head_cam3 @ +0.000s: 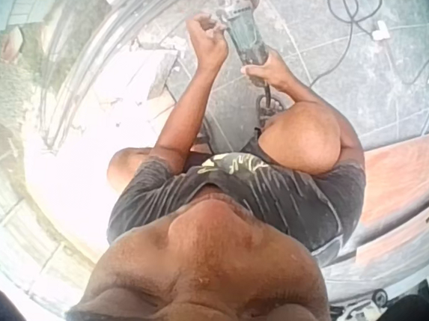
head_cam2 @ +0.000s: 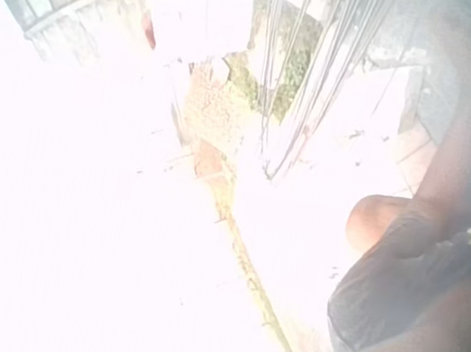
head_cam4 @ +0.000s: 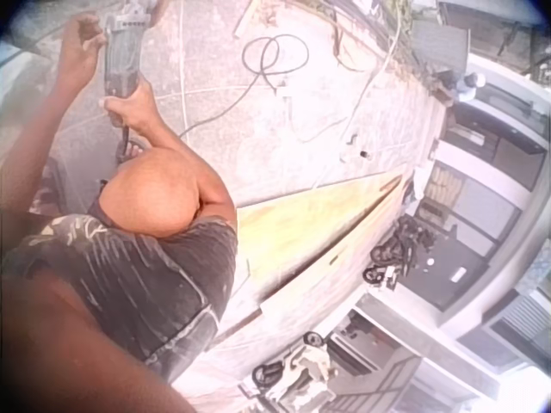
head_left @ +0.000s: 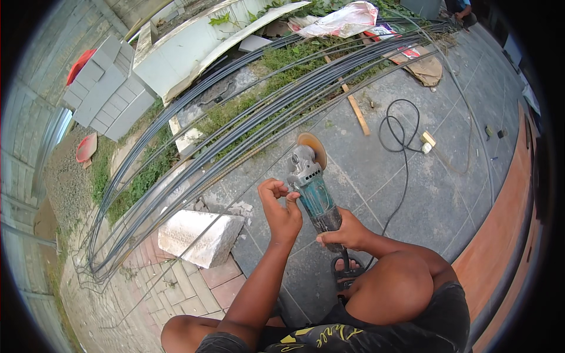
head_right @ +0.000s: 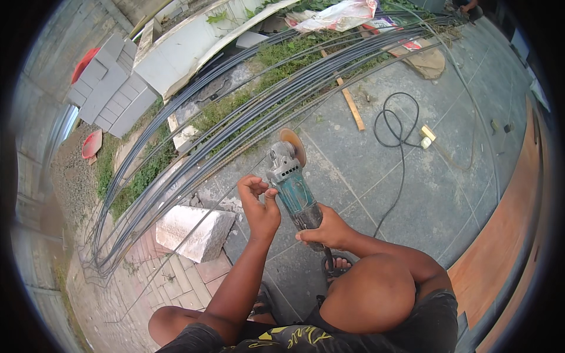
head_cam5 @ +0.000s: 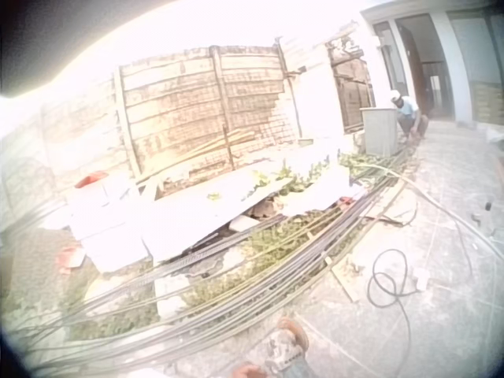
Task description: The person measures a metal rod with a measuring tape, marks it using a pen, retracts the tape, and cuts the rod using an angle grinder.
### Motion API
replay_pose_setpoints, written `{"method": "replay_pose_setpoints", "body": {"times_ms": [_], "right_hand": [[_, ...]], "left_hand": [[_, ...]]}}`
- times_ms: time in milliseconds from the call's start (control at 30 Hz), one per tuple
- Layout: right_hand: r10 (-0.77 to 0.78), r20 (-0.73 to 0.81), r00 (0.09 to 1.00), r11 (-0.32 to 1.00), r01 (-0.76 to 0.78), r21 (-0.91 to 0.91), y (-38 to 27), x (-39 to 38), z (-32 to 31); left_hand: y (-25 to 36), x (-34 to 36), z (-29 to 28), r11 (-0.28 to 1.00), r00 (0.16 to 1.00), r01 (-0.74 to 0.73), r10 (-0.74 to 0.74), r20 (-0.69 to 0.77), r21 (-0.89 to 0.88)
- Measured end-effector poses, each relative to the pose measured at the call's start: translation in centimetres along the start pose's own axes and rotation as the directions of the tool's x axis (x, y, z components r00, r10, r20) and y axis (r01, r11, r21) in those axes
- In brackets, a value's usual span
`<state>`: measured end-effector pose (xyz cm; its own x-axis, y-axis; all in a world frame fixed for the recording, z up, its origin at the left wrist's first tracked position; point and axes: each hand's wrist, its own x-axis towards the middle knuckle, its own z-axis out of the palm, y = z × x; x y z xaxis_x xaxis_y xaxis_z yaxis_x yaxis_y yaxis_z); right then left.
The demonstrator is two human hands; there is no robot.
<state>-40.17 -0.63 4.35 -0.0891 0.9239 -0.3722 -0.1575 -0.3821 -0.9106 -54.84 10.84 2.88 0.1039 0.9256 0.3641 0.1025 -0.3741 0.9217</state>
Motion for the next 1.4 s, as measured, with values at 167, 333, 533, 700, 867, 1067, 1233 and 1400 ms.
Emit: {"method": "replay_pose_setpoints", "body": {"times_ms": [167, 333, 533, 700, 867, 1067, 1233, 1400], "right_hand": [[0.018, 0.029, 0.999, 1.000, -0.018, 0.009, -0.2, -0.1, 0.1], [-0.032, -0.151, 0.988, 0.963, -0.010, -0.268, 1.3, 0.7, -0.2], [-0.172, -0.255, 0.951, 0.871, 0.026, -0.491, 0.1, 0.9, -0.9], [-0.151, -0.269, 0.951, 0.868, -0.002, -0.497, -0.9, 1.0, -0.7], [-0.199, -0.197, 0.960, 0.847, 0.068, -0.528, -2.0, 1.3, -0.5], [-0.174, -0.179, 0.968, 0.895, 0.080, -0.439, -9.9, 4.1, 2.3], [-0.198, -0.239, 0.951, 0.943, 0.118, -0.311, -15.3, 6.5, 7.5], [-0.263, -0.241, 0.934, 0.874, 0.125, -0.470, -15.5, 9.6, 11.0]], "left_hand": [[0.3, 0.3, -0.2, 0.997, 0.997, 0.065, -0.066, 0.039, 0.030], [-1.6, -0.5, -0.8, 0.947, 0.971, 0.237, -0.220, 0.098, -0.219], [-1.1, -1.0, -0.2, 0.736, 0.881, 0.473, -0.405, 0.245, -0.484], [-0.6, -1.4, 0.7, 0.644, 0.855, 0.510, -0.454, 0.251, -0.570], [3.2, -0.7, 0.7, 0.672, 0.757, 0.638, -0.457, 0.467, -0.376], [5.6, 4.6, -1.7, 0.726, 0.798, 0.572, -0.387, 0.461, -0.381], [7.9, 9.6, -6.2, 0.704, 0.782, 0.572, -0.311, 0.541, -0.421], [6.4, 11.1, -10.6, 0.672, 0.750, 0.600, -0.285, 0.597, -0.433]]}}
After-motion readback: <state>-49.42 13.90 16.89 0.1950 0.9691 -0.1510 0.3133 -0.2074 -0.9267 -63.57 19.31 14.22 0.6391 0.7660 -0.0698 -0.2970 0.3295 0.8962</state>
